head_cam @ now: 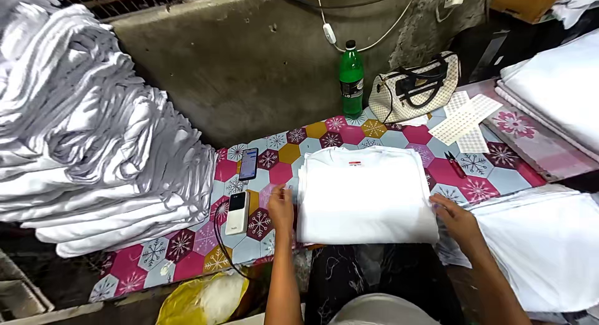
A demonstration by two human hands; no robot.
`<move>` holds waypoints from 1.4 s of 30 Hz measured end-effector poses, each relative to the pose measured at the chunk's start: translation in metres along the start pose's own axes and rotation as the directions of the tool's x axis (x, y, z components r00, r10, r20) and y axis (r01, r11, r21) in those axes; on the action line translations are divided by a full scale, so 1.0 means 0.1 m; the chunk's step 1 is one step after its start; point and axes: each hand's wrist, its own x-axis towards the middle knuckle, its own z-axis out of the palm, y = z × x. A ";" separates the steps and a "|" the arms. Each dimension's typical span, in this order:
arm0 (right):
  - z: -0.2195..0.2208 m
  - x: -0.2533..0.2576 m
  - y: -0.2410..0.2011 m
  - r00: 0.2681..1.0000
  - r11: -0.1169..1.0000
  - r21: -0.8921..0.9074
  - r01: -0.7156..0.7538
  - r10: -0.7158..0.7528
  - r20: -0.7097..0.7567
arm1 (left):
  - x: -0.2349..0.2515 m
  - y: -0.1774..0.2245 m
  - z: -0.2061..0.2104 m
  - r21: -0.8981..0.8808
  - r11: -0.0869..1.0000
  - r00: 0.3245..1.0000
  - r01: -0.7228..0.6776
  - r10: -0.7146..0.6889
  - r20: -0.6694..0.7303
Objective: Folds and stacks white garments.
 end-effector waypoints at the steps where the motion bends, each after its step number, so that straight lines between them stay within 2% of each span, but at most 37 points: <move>1: 0.00 -0.02 -0.04 1.000 1.000 -0.015 0.027 -0.027 -0.004 | -0.18 0.06 -0.05 0.091 0.995 0.993 0.049 -0.058 0.101; 4: 0.06 -0.11 -0.06 0.999 0.999 -0.027 0.047 -0.047 0.005 | -0.67 -0.10 -0.13 0.323 0.930 0.888 0.175 -0.291 0.357; 5: 0.09 -0.12 -0.02 0.999 0.999 -0.037 0.037 -0.036 0.021 | -0.78 -0.25 -0.11 0.355 0.918 0.858 0.180 -0.322 0.399; 6: 0.11 -0.13 0.04 0.999 0.999 -0.050 0.018 -0.016 0.051 | -0.89 -0.44 -0.13 0.353 0.919 0.856 0.174 -0.318 0.407; 9: 0.14 -0.15 0.11 0.995 0.997 -0.069 -0.024 0.031 0.095 | -1.03 -0.81 -0.46 0.380 0.900 0.906 0.213 -0.328 0.269; 11: 0.12 -0.19 0.10 0.996 0.998 -0.065 -0.021 0.026 0.081 | -1.00 -0.74 -0.70 0.424 0.866 0.916 0.266 -0.364 0.169; 13: 0.13 -0.19 0.07 0.995 0.998 -0.052 -0.032 0.036 0.092 | -0.86 -0.45 -0.71 0.419 0.878 0.932 0.232 -0.324 0.161; 16: 0.17 -0.18 -0.04 0.993 0.998 -0.068 -0.006 0.014 0.121 | -0.50 -0.03 -0.25 0.173 0.984 0.980 -0.034 -0.001 0.197; 18: 0.22 -0.20 -0.10 0.994 0.996 -0.092 0.014 -0.004 0.112 | -0.15 0.09 0.23 0.060 0.990 0.971 -0.130 0.115 0.209; 20: 0.25 -0.24 -0.11 0.993 0.993 -0.115 0.020 -0.007 0.114 | 0.20 0.07 0.67 0.042 0.994 0.967 -0.098 0.085 0.240; 22: 0.23 -0.28 -0.09 0.993 0.993 -0.113 0.036 -0.023 0.112 | 0.46 -0.12 0.91 -0.046 0.998 0.987 -0.042 0.048 0.151; 24: 0.10 -0.31 -0.03 0.997 0.995 -0.088 0.038 -0.032 0.064 | 0.63 -0.40 0.82 -0.265 0.960 0.996 0.084 -0.086 0.004; 26: -0.09 -0.35 0.08 1.000 0.998 -0.064 0.000 -0.001 -0.025 | 0.69 -0.67 0.57 -0.432 0.889 0.966 0.153 -0.226 -0.122; 28: -0.27 -0.32 0.20 0.995 0.996 -0.049 -0.075 0.071 -0.075 | 0.62 -0.74 0.33 -0.367 0.911 0.943 0.188 -0.272 -0.190; 30: -0.34 -0.21 0.27 0.985 0.986 -0.040 -0.164 0.161 -0.068 | 0.53 -0.72 0.24 -0.187 0.949 0.949 0.255 -0.283 -0.138; 32: -0.24 -0.02 0.26 0.977 0.977 -0.045 -0.207 0.203 -0.066 | 0.49 -0.62 0.31 0.000 0.952 0.952 0.305 -0.305 0.030; 35: 0.13 0.34 0.14 0.975 0.968 -0.120 -0.220 0.218 -0.033 | 0.44 -0.21 0.53 0.247 0.938 0.909 0.243 -0.309 0.280; 37: 0.39 0.56 -0.04 0.964 0.947 -0.194 -0.257 0.265 0.015 | 0.46 0.04 0.69 0.342 0.915 0.886 0.214 -0.329 0.327; 39: 0.53 0.79 -0.20 0.947 0.932 -0.183 -0.312 0.320 0.015 | 0.49 0.15 0.78 0.360 0.902 0.882 0.239 -0.356 0.308; 40: 0.55 0.90 -0.23 0.937 0.930 -0.120 -0.347 0.350 0.009 | 0.49 0.17 0.80 0.311 0.912 0.880 0.268 -0.363 0.305; 42: 0.53 1.05 -0.20 0.922 0.919 0.080 -0.387 0.387 0.016 | 0.49 0.13 0.82 0.092 0.938 0.876 0.334 -0.345 0.338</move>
